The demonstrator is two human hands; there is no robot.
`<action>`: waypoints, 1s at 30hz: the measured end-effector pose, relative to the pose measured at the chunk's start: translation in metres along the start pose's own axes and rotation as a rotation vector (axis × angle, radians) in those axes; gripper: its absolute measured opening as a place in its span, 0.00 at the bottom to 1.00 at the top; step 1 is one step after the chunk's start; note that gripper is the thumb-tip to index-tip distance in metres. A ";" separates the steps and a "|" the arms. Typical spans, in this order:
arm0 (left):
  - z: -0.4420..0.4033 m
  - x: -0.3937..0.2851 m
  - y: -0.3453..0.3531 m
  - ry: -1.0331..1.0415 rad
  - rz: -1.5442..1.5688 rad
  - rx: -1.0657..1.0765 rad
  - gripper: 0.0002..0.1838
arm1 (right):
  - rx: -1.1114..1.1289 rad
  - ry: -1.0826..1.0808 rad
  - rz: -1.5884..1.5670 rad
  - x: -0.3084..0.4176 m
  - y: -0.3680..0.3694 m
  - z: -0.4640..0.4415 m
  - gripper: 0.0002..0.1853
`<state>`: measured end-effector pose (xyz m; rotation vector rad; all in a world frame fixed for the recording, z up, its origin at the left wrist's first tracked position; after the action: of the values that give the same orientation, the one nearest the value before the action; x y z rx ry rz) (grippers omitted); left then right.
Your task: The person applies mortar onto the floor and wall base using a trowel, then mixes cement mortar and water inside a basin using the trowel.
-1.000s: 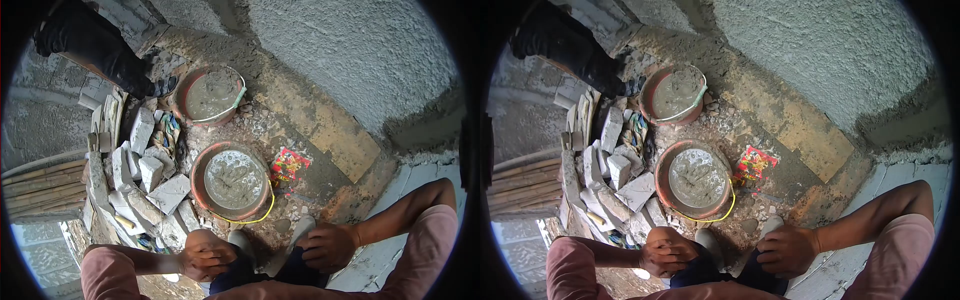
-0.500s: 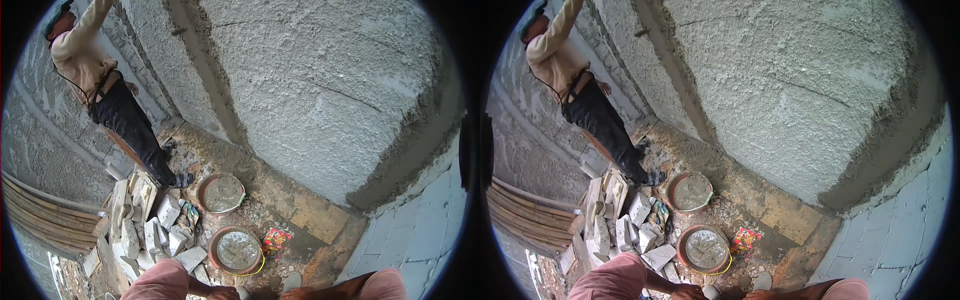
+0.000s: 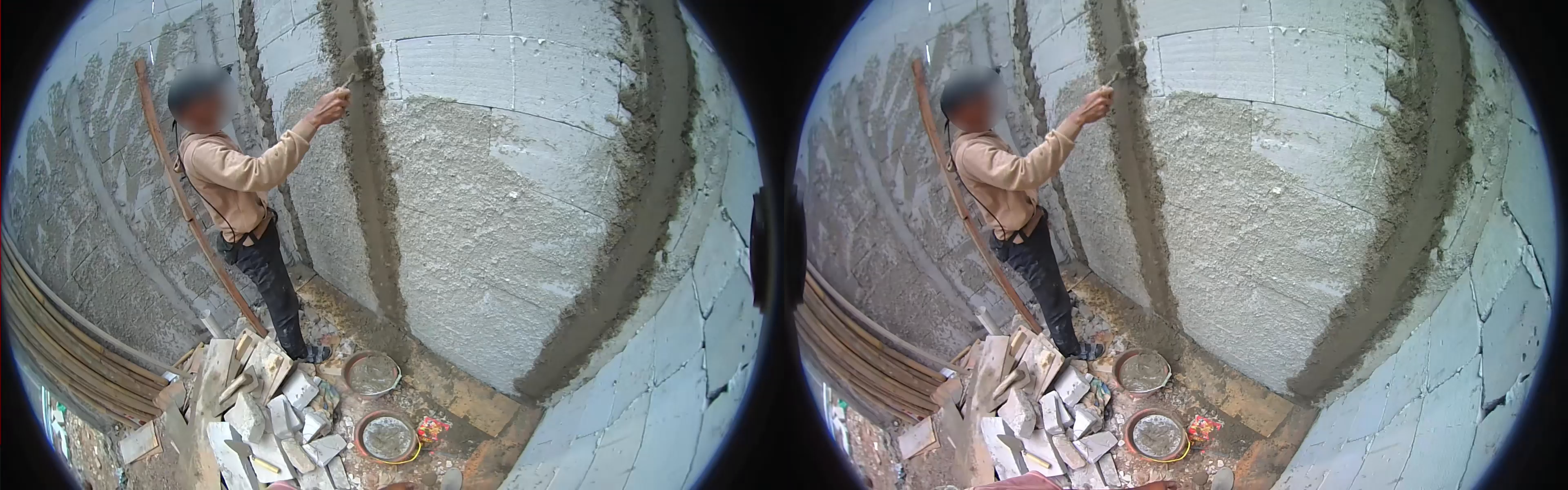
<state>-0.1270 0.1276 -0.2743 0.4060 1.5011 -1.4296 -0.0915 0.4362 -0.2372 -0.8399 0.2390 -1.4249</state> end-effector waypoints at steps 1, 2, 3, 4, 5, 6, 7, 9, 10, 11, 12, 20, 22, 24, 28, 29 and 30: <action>0.008 -0.015 -0.002 -0.096 0.086 -0.034 0.31 | -0.009 0.049 -0.037 0.000 0.004 0.018 0.16; 0.022 -0.023 -0.008 -0.199 0.158 -0.050 0.30 | -0.015 0.108 -0.071 -0.006 0.015 0.030 0.17; 0.051 -0.031 -0.024 -0.439 0.476 0.005 0.29 | -0.021 0.153 -0.097 -0.011 0.026 0.042 0.18; 0.075 -0.038 -0.042 -0.483 0.383 0.008 0.30 | -0.026 0.193 -0.123 -0.017 0.038 0.050 0.18; 0.100 -0.041 -0.057 -0.526 0.291 0.012 0.31 | -0.031 0.216 -0.133 -0.022 0.049 0.056 0.19; 0.130 -0.044 -0.070 -0.585 0.244 -0.017 0.31 | -0.042 0.246 -0.146 -0.030 0.060 0.062 0.19; 0.162 -0.045 -0.081 -0.641 0.195 -0.050 0.30 | -0.057 0.274 -0.159 -0.035 0.066 0.069 0.20; 0.240 -0.046 -0.082 -0.811 0.242 -0.276 0.29 | -0.101 0.336 -0.208 -0.037 0.075 0.078 0.21; 0.282 -0.055 -0.075 -0.901 0.183 -0.391 0.30 | -0.134 0.377 -0.271 -0.032 0.070 0.087 0.23; 0.324 -0.051 -0.058 -0.988 0.122 -0.481 0.30 | -0.170 0.417 -0.336 -0.026 0.063 0.096 0.25; 0.361 -0.062 -0.040 -1.162 0.204 -0.549 0.27 | -0.153 0.339 -0.242 -0.037 0.076 0.087 0.25; 0.571 -0.139 0.151 -1.403 0.118 -0.216 0.14 | -0.146 0.180 0.243 0.016 0.062 0.092 0.19; 0.587 -0.150 0.172 -1.401 0.151 -0.236 0.14 | -0.233 0.160 0.153 0.021 0.090 0.074 0.19; 0.598 -0.166 0.182 -1.392 0.160 -0.255 0.14 | -0.317 0.160 0.016 0.005 0.155 0.027 0.19; 0.618 -0.178 0.188 -1.350 0.139 -0.292 0.15 | -0.133 0.378 -0.650 0.107 0.172 0.093 0.18; 0.623 -0.179 0.186 -1.338 0.127 -0.292 0.15 | -0.144 0.407 -0.724 0.122 0.185 0.099 0.18; 0.626 -0.179 0.185 -1.320 0.113 -0.292 0.16 | -0.046 0.258 -0.509 0.123 0.203 0.095 0.21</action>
<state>0.3585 -0.3188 -0.1220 -0.5628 0.5376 -0.9637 0.1445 0.3408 -0.2590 -0.7839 0.2657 -2.0163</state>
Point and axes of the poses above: each hand's wrist, its own z-axis away from the middle knuckle, its own y-axis out of the palm, x = y × z, the point moved 1 cm from there along -z, towards the middle knuckle, and after that the axes turned 11 degrees about x, right-handed, at the moved point
